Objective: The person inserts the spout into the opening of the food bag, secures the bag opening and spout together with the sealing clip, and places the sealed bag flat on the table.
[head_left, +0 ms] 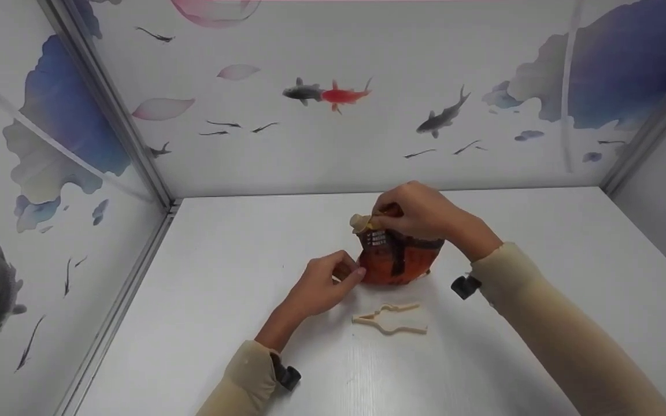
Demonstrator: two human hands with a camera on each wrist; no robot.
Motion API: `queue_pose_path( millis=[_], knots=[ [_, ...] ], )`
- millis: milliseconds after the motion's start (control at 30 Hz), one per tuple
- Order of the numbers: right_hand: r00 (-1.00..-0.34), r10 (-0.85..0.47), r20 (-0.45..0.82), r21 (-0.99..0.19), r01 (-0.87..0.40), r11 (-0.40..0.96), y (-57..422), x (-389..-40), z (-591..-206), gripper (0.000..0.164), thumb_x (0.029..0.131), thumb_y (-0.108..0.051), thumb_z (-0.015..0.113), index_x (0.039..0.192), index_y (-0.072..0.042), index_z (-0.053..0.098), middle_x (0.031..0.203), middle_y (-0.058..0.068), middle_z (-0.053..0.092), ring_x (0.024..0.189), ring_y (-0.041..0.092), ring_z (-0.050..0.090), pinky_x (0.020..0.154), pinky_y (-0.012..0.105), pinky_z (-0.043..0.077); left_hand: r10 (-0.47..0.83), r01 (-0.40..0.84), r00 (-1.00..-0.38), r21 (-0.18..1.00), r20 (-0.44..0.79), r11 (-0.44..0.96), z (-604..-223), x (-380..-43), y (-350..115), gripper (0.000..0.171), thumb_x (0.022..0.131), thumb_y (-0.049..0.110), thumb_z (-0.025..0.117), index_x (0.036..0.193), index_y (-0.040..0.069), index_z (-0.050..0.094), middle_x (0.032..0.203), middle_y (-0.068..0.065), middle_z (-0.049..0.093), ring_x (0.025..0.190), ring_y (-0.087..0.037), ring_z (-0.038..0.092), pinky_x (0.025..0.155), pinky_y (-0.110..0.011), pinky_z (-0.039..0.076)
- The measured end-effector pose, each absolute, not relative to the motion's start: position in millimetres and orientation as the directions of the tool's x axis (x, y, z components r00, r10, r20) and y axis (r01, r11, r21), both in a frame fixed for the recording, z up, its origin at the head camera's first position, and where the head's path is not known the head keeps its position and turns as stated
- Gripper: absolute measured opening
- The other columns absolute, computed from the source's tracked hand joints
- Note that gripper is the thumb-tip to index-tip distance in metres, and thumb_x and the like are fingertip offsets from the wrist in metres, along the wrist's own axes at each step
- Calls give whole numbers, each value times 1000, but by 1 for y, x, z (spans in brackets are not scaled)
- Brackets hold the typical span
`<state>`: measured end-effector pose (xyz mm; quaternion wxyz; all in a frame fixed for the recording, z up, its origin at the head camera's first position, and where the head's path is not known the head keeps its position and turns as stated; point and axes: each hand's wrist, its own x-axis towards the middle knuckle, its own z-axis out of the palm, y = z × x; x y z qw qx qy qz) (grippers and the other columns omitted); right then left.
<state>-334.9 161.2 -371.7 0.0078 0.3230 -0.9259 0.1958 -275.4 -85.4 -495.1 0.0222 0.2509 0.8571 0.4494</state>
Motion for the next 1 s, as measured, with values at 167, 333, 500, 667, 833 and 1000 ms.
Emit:
queue_pose_path(
  millis=[167,333,500,667,833,1000],
  knots=[
    [-786,-599,151,-359,-608,708,160,-333,-372,15,102,-30,78,109,-18,84,97,-3,80,86,14,70,81,39,63,570,448,-813,750,116,486,-496,-271,-91,22,103,36,76,110,15,73,101,5,77,92,-5,70,83,-24,59],
    [-778,-608,157,-362,-619,697,161,-333,-372,15,103,-30,77,108,-18,84,97,-4,80,86,14,69,79,38,60,639,450,-769,728,21,517,-493,-266,-89,37,89,31,92,112,8,74,99,-1,76,88,-8,68,78,-21,57],
    [-787,-599,148,-366,-606,706,162,-333,-371,14,102,-29,78,110,-19,84,99,-3,81,89,15,70,82,40,62,668,462,-744,699,-30,546,-493,-262,-86,37,81,13,97,109,6,74,98,-8,76,88,-17,70,75,-19,56],
    [-790,-596,143,-374,-601,706,162,-333,-371,14,102,-29,78,109,-19,84,98,-3,80,88,15,69,81,39,62,662,475,-748,669,-34,572,-493,-260,-86,25,85,4,92,105,7,78,96,-6,79,84,-11,72,74,-18,57],
    [-783,-602,153,-373,-610,699,162,-334,-372,14,102,-30,77,107,-19,84,96,-5,80,85,13,69,78,37,61,657,486,-753,654,-23,580,-493,-259,-88,20,87,6,90,105,9,81,96,-5,79,80,-2,67,74,-18,57],
    [-781,-605,154,-378,-612,695,162,-335,-372,14,103,-31,77,107,-20,84,96,-6,80,87,13,70,80,37,61,648,499,-762,622,-16,603,-493,-260,-88,16,88,8,90,103,11,84,93,-2,79,80,-3,65,73,-18,56]
  ],
)
